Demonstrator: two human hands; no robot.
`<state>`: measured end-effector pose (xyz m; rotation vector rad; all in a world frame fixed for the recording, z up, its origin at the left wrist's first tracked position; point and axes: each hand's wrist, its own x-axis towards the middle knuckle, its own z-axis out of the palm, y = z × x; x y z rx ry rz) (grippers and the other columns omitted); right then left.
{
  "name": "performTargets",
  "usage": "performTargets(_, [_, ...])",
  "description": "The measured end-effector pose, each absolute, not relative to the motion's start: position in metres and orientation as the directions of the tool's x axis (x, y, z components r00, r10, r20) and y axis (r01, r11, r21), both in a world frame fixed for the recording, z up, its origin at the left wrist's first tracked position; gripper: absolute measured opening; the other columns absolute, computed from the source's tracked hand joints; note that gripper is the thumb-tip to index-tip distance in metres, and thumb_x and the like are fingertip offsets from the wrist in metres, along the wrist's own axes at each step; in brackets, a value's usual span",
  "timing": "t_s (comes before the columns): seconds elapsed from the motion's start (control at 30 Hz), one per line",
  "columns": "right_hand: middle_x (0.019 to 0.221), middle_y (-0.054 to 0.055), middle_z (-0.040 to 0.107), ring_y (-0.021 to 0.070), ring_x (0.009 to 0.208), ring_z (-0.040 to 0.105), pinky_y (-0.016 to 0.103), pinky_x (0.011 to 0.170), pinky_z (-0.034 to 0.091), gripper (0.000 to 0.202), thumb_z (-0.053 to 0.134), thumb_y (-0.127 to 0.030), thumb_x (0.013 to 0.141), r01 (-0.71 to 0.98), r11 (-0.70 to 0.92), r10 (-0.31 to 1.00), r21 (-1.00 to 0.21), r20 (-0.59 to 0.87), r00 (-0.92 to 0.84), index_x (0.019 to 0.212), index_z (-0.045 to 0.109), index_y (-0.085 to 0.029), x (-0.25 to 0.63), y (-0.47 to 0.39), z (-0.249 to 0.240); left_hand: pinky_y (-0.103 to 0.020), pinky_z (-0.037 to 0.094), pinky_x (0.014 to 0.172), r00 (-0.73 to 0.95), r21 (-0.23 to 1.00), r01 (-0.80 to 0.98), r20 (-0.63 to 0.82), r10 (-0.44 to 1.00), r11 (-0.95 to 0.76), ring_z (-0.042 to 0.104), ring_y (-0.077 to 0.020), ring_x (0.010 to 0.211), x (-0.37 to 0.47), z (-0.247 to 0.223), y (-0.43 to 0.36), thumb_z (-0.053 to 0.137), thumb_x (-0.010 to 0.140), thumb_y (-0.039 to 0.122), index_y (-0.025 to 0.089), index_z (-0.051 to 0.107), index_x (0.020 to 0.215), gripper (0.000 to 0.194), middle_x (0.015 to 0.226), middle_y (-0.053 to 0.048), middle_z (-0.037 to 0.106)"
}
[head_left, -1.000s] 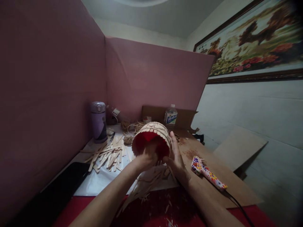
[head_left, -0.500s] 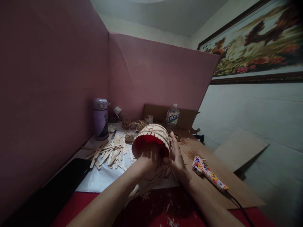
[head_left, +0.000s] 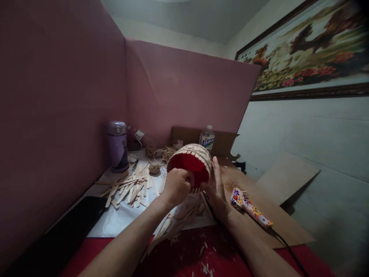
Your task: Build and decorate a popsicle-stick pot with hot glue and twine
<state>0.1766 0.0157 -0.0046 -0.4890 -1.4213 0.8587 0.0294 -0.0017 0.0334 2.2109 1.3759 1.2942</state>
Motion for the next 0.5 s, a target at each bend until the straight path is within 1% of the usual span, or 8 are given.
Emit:
performTargets(0.1, [0.154,0.007,0.025,0.0269,0.141,0.025,0.049,0.113,0.026,0.096,0.069,-0.046,0.075,-0.228,0.675,0.732,-0.702,0.676,0.087,0.149,0.012,-0.027,0.182,0.026,-0.002,-0.024,0.035,0.053,0.086,0.545,0.557,0.713,0.696,-0.627,0.05,-0.0109,0.047,0.026,0.04,-0.005,0.041,0.062,0.002,0.018,0.056,0.048,0.025,0.046,0.002,0.055])
performTargets(0.2, [0.155,0.003,0.024,0.0245,0.142,0.022,0.048,0.115,0.022,0.08,0.064,-0.041,0.079,-0.258,0.72,0.692,-0.644,0.691,0.208,0.146,0.023,-0.03,0.187,0.033,0.001,-0.023,0.035,0.054,-0.01,0.438,0.544,0.856,0.516,-0.716,0.049,-0.0104,0.05,0.022,0.04,-0.005,0.041,0.067,0.0,0.017,0.053,0.054,0.025,0.05,0.002,0.052])
performTargets(0.27, [0.154,0.002,0.027,0.0241,0.142,0.023,0.05,0.114,0.023,0.072,0.061,-0.04,0.081,-0.326,0.71,0.699,-0.624,0.681,0.22,0.144,0.027,-0.032,0.189,0.036,0.002,-0.024,0.039,0.059,-0.042,0.355,0.577,0.912,0.408,-0.736,0.052,-0.0124,0.06,0.022,0.04,-0.005,0.043,0.072,0.001,0.017,0.056,0.066,0.022,0.062,0.0,0.056])
performTargets(0.37, [0.152,0.002,0.032,0.0242,0.141,0.027,0.051,0.112,0.027,0.069,0.06,-0.042,0.082,-0.389,0.679,0.722,-0.622,0.662,0.2,0.143,0.029,-0.032,0.188,0.035,0.001,-0.029,0.046,0.071,-0.036,0.242,0.617,0.959,0.28,-0.749,0.055,-0.0163,0.078,0.024,0.04,-0.005,0.048,0.078,0.004,0.016,0.057,0.086,0.018,0.082,-0.005,0.058])
performTargets(0.43, [0.15,0.003,0.036,0.0243,0.139,0.03,0.05,0.111,0.029,0.067,0.059,-0.043,0.083,-0.397,0.654,0.745,-0.644,0.641,0.187,0.142,0.032,-0.031,0.186,0.034,-0.001,-0.03,0.047,0.074,-0.012,0.171,0.618,0.978,0.208,-0.768,0.056,-0.0168,0.082,0.026,0.041,-0.006,0.049,0.082,0.005,0.015,0.057,0.093,0.017,0.087,-0.007,0.058])
performTargets(0.5, [0.147,0.004,0.041,0.0251,0.135,0.036,0.051,0.11,0.032,0.066,0.058,-0.044,0.084,-0.407,0.621,0.77,-0.67,0.62,0.153,0.143,0.032,-0.03,0.183,0.033,-0.004,-0.029,0.048,0.075,0.017,0.11,0.605,0.988,0.151,-0.788,0.056,-0.016,0.083,0.028,0.04,-0.008,0.049,0.085,0.005,0.016,0.057,0.096,0.017,0.088,-0.007,0.059])
